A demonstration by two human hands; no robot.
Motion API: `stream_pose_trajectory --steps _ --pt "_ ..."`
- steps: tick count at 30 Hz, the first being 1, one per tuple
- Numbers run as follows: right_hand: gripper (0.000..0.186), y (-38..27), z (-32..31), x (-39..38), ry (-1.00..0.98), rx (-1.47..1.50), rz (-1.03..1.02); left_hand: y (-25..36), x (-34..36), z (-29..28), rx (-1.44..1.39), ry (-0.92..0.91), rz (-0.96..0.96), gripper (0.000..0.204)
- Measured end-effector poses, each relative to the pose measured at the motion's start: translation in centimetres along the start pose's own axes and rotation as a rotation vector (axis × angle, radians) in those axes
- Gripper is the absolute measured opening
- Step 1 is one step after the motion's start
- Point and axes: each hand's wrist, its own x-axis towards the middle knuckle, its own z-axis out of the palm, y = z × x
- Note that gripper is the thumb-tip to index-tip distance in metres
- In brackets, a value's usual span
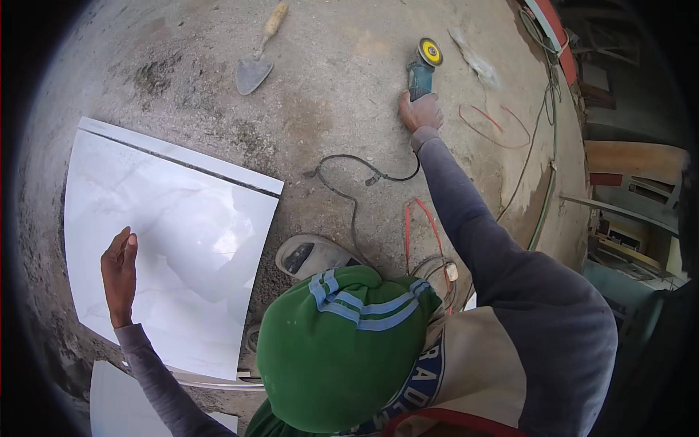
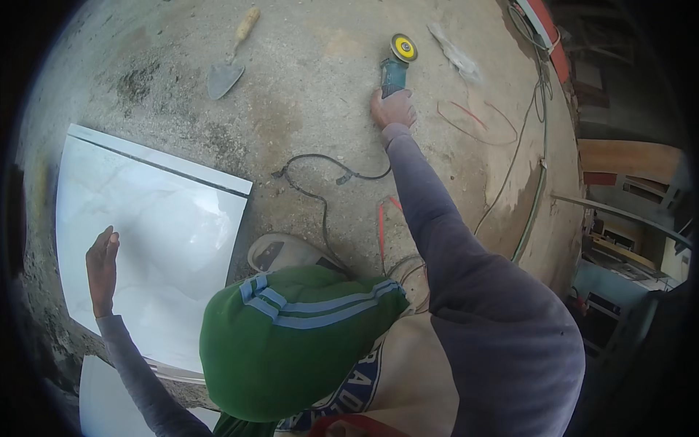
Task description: The person measures a floor section with a measuring tape and then marks a tile with a pencil using a spirit level and the measuring tape.
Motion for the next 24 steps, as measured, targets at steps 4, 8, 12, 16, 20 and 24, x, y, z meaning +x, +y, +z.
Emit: stream_pose_trajectory --steps 4,8,12,16,20,24 --pt "0.083 -0.2 -1.0 1.8 0.008 0.005 -0.066 0.7 0.1 -0.5 0.052 -0.133 0.032 0.063" --pt "0.085 1.1 -0.2 1.8 -0.03 -0.004 -0.073 0.0 -0.3 -0.9 0.052 -0.224 0.033 0.065" --pt "0.09 0.5 -0.3 1.1 -0.039 -0.057 -0.098 -1.9 -0.2 -2.0 0.073 -0.22 0.03 0.065" --pt "0.094 1.0 -0.2 1.5 -0.076 0.014 -0.103 -3.1 0.8 -4.0 0.102 -0.155 -0.019 0.063" --pt "0.093 1.1 0.2 1.7 -0.113 0.025 -0.06 -5.1 2.6 -5.3 0.064 -0.069 0.002 0.068" --pt "0.095 1.4 -0.2 1.8 -0.173 0.072 -0.081 -7.5 4.8 -6.0 0.106 0.027 0.045 0.072"
